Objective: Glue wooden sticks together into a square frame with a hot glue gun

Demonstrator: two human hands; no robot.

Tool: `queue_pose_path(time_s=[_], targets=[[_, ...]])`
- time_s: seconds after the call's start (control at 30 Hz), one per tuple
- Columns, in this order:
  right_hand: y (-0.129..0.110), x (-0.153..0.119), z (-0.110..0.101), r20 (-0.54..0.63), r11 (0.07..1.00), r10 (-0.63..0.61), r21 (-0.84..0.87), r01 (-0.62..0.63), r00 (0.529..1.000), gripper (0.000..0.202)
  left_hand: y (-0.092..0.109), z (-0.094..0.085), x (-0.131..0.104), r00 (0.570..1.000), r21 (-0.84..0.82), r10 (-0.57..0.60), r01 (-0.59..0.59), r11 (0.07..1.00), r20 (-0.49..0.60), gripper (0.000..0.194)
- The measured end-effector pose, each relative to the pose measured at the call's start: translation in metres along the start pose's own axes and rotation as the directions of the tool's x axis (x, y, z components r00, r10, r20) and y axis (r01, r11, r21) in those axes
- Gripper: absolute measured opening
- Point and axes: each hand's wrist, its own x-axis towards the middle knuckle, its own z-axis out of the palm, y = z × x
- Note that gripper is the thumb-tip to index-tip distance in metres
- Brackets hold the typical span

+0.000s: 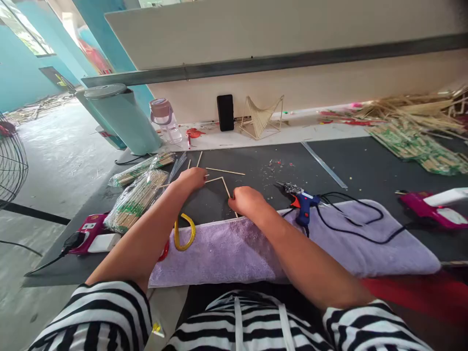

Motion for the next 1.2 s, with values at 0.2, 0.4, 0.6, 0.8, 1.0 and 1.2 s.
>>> queue_pose_path(time_s=[0.2, 0.4, 0.6, 0.8, 1.0, 1.2], targets=[[0.009, 0.012, 0.000, 0.005, 0.998, 0.036, 0.047, -0.036, 0.999, 0.032, 0.007, 0.002, 0.010, 1.000, -0.019, 0.007, -0.008, 1.000, -0.028, 0.030], [0.007, 0.018, 0.002, -0.047, 0.998, 0.028, 0.055, -0.025, 0.999, 0.033, -0.001, 0.006, 0.024, 0.997, -0.065, 0.007, -0.012, 0.998, -0.081, 0.027], [0.007, 0.020, 0.005, -0.083, 0.997, 0.046, 0.071, -0.040, 0.995, 0.032, -0.006, 0.012, 0.033, 0.991, -0.084, 0.048, -0.059, 0.995, -0.123, 0.024], [0.013, 0.021, 0.006, -0.132, 0.996, 0.040, 0.086, -0.029, 0.991, 0.031, -0.019, 0.003, 0.043, 0.987, -0.173, 0.085, -0.109, 0.979, -0.140, 0.031], [0.019, 0.023, 0.006, -0.295, 0.991, 0.076, 0.126, -0.040, 0.953, 0.033, -0.062, -0.010, 0.044, 0.991, -0.218, -0.032, 0.003, 0.976, -0.127, 0.032], [0.021, 0.032, 0.018, -0.329, 0.992, 0.108, 0.100, -0.079, 0.938, 0.034, -0.067, 0.004, 0.031, 0.999, -0.264, -0.015, 0.004, 0.965, -0.039, 0.037]])
